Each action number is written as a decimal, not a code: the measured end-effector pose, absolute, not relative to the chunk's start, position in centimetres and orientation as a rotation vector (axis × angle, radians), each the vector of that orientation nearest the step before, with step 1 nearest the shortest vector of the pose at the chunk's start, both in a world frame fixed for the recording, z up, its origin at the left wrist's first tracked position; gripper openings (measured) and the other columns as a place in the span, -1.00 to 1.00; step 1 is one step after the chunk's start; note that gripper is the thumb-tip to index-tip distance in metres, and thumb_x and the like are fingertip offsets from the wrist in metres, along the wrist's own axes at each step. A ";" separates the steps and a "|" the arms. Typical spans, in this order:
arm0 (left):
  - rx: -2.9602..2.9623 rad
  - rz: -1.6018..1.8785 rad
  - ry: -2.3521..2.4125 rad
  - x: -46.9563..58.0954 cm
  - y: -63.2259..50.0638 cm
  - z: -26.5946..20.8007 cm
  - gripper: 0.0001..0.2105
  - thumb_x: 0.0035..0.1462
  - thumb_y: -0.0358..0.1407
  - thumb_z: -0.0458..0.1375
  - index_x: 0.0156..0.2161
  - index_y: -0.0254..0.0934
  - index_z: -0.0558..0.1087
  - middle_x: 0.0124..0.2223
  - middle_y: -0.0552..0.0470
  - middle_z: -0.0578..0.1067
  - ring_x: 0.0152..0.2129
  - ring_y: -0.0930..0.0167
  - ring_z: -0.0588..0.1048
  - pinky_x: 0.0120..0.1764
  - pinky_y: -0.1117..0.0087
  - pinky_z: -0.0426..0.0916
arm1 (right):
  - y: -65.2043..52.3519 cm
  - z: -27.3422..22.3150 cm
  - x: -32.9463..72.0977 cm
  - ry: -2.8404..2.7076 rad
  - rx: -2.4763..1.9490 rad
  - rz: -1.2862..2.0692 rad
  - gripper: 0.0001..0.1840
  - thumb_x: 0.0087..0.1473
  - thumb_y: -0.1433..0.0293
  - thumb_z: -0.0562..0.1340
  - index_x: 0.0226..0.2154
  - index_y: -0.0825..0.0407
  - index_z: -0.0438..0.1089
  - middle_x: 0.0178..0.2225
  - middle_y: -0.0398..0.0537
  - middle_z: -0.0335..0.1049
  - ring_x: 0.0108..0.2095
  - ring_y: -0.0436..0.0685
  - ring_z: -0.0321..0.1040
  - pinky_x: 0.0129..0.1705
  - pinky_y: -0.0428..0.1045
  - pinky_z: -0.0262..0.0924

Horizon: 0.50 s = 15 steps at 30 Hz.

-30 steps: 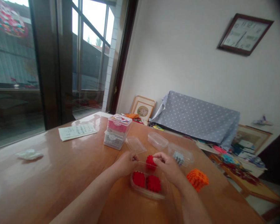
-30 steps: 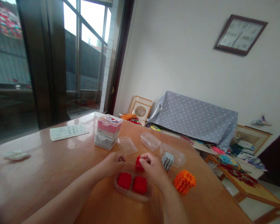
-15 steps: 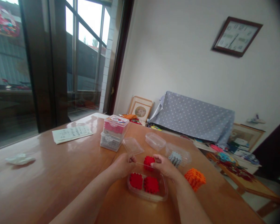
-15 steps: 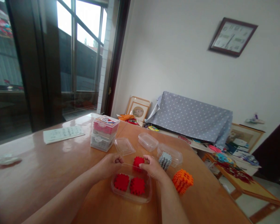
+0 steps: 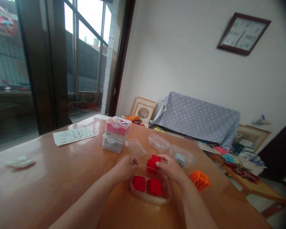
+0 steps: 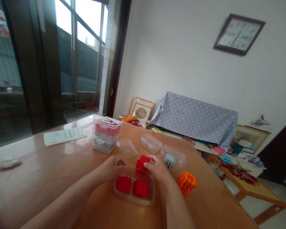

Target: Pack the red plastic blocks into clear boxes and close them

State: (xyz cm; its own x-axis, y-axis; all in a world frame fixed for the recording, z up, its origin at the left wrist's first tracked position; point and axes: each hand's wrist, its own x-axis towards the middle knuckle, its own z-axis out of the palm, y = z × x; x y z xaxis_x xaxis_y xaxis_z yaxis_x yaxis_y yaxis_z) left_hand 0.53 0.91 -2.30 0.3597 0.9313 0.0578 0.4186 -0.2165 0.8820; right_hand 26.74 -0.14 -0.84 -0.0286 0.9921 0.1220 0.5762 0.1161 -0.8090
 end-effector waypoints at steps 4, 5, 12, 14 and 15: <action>1.777 0.816 1.187 0.6 1.0 -2.6 -0.86 -0.05 -0.30 0.13 -0.36 -0.33 0.45 -0.51 0.09 0.44 -0.60 0.49 0.33 -0.57 0.50 0.02 | -2.2 1.6 27.1 -1.841 -1.509 0.587 -0.50 0.02 0.20 0.33 0.00 0.06 0.46 0.08 0.09 0.44 0.10 0.28 0.34 0.19 0.17 0.14; 1.781 0.815 1.180 0.6 1.1 -2.7 -0.85 -0.04 -0.28 0.15 -0.37 -0.33 0.45 -0.52 0.10 0.43 -0.61 0.49 0.32 -0.57 0.50 0.02 | -3.0 2.2 27.2 -1.882 -1.505 0.572 -0.51 0.02 0.20 0.34 0.00 0.04 0.46 0.12 0.09 0.40 0.14 0.28 0.30 0.21 0.18 0.11; 1.785 0.807 1.182 0.6 1.4 -3.2 -0.82 -0.06 -0.26 0.17 -0.35 -0.33 0.47 -0.52 0.10 0.43 -0.61 0.49 0.30 -0.56 0.49 0.01 | -7.9 2.8 27.4 -1.992 -1.585 0.682 -0.52 0.00 0.14 0.38 -0.03 -0.05 0.50 0.29 0.07 0.19 0.28 0.34 0.12 0.31 0.22 -0.02; 1.800 0.822 1.202 0.7 1.4 -3.3 -0.83 -0.08 -0.31 0.14 -0.34 -0.33 0.48 -0.53 0.11 0.42 -0.61 0.49 0.31 -0.55 0.49 0.01 | -8.5 2.2 27.3 -1.982 -1.629 0.688 -0.51 -0.01 0.13 0.39 -0.03 -0.05 0.50 0.31 0.08 0.16 0.30 0.36 0.09 0.31 0.24 -0.04; 1.805 0.832 1.210 0.7 1.5 -3.4 -0.83 -0.09 -0.34 0.12 -0.34 -0.33 0.48 -0.53 0.11 0.41 -0.60 0.49 0.31 -0.54 0.48 0.01 | -8.7 1.8 27.2 -1.986 -1.649 0.690 -0.50 -0.02 0.12 0.39 -0.02 -0.04 0.50 0.31 0.09 0.16 0.31 0.37 0.08 0.31 0.25 -0.05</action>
State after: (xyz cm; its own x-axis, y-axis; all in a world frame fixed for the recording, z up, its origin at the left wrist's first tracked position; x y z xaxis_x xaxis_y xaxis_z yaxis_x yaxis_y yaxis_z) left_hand 0.71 1.46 -3.38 0.3287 0.9402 0.0892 0.4196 -0.2300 0.8781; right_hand 27.23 -8.71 1.84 -0.1711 0.9846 0.0354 0.7507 0.1536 -0.6426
